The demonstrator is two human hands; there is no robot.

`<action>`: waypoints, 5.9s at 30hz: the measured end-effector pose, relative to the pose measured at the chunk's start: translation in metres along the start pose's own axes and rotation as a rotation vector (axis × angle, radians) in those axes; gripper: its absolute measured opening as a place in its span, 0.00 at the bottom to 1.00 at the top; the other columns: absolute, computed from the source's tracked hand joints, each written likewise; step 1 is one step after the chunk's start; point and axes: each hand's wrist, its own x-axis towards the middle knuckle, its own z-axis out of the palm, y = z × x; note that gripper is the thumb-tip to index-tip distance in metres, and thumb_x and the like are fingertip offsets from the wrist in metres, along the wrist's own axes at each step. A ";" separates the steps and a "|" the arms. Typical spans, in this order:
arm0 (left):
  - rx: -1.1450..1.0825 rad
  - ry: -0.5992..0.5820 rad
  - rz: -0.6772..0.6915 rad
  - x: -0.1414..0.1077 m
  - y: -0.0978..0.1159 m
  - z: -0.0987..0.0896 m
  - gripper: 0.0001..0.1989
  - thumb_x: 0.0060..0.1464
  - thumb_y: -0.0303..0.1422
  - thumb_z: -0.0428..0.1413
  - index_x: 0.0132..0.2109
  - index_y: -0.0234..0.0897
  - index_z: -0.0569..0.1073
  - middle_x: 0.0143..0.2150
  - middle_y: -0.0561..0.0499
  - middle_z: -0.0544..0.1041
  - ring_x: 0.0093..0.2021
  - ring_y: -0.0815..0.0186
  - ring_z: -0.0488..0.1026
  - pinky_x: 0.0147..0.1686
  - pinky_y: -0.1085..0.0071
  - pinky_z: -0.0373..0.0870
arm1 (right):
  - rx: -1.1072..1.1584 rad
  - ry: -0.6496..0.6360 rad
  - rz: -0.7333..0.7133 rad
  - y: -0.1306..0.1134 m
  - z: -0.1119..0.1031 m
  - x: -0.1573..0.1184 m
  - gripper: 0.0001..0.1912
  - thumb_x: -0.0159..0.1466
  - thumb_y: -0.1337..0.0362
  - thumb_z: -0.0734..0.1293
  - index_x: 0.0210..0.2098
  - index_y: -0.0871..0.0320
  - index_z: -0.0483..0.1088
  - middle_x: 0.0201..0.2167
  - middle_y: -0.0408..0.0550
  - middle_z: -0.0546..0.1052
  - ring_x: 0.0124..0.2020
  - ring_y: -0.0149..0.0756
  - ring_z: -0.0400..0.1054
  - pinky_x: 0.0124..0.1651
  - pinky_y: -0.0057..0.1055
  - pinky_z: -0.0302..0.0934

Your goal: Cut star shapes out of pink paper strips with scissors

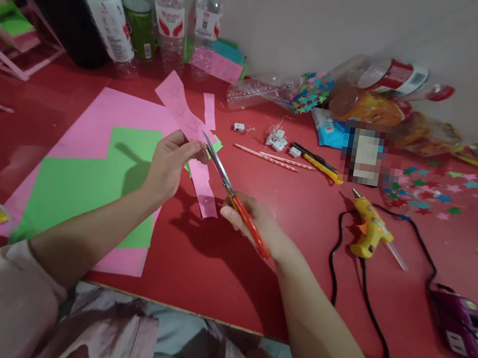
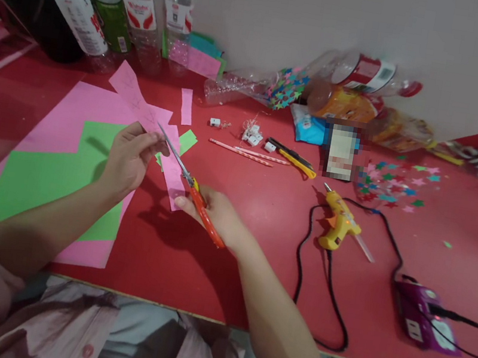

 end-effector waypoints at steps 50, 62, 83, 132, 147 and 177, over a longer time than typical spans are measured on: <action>-0.043 -0.099 -0.078 -0.002 0.005 0.001 0.09 0.45 0.28 0.56 0.19 0.36 0.71 0.16 0.56 0.71 0.22 0.73 0.69 0.32 0.72 0.68 | 0.195 -0.051 -0.060 0.000 0.006 0.000 0.28 0.57 0.36 0.60 0.23 0.56 0.57 0.14 0.34 0.58 0.15 0.23 0.51 0.20 0.26 0.46; 0.002 -0.098 -0.068 -0.001 0.005 -0.001 0.08 0.44 0.29 0.56 0.19 0.37 0.71 0.17 0.55 0.70 0.21 0.73 0.68 0.29 0.72 0.67 | 0.221 -0.059 -0.061 0.001 0.006 0.000 0.28 0.58 0.37 0.60 0.23 0.55 0.56 0.12 0.34 0.58 0.14 0.23 0.50 0.19 0.26 0.45; -0.026 -0.085 -0.073 0.003 0.005 -0.003 0.09 0.45 0.33 0.58 0.21 0.36 0.71 0.18 0.55 0.71 0.22 0.72 0.69 0.28 0.71 0.69 | 0.226 -0.060 -0.048 0.004 0.004 0.001 0.27 0.58 0.37 0.62 0.24 0.55 0.56 0.13 0.34 0.58 0.14 0.23 0.50 0.18 0.25 0.44; 0.051 -0.015 0.001 -0.006 -0.010 -0.002 0.11 0.50 0.36 0.57 0.24 0.37 0.72 0.22 0.54 0.71 0.28 0.69 0.72 0.38 0.68 0.71 | 0.354 0.011 -0.043 0.002 0.018 0.001 0.30 0.56 0.34 0.59 0.23 0.56 0.57 0.09 0.34 0.59 0.09 0.21 0.50 0.12 0.22 0.46; 0.066 -0.020 -0.011 -0.005 -0.008 -0.002 0.11 0.51 0.34 0.55 0.23 0.37 0.71 0.22 0.53 0.71 0.27 0.70 0.71 0.35 0.70 0.69 | 0.311 0.015 0.004 0.002 0.015 0.001 0.29 0.56 0.35 0.60 0.23 0.56 0.58 0.08 0.34 0.60 0.08 0.22 0.50 0.12 0.21 0.46; 0.201 -0.462 -0.232 -0.009 0.002 0.002 0.07 0.49 0.30 0.55 0.25 0.35 0.72 0.20 0.54 0.73 0.23 0.72 0.70 0.30 0.72 0.68 | 0.436 0.327 -0.121 0.000 0.005 0.005 0.23 0.55 0.42 0.64 0.24 0.56 0.60 0.14 0.38 0.65 0.12 0.24 0.55 0.16 0.26 0.49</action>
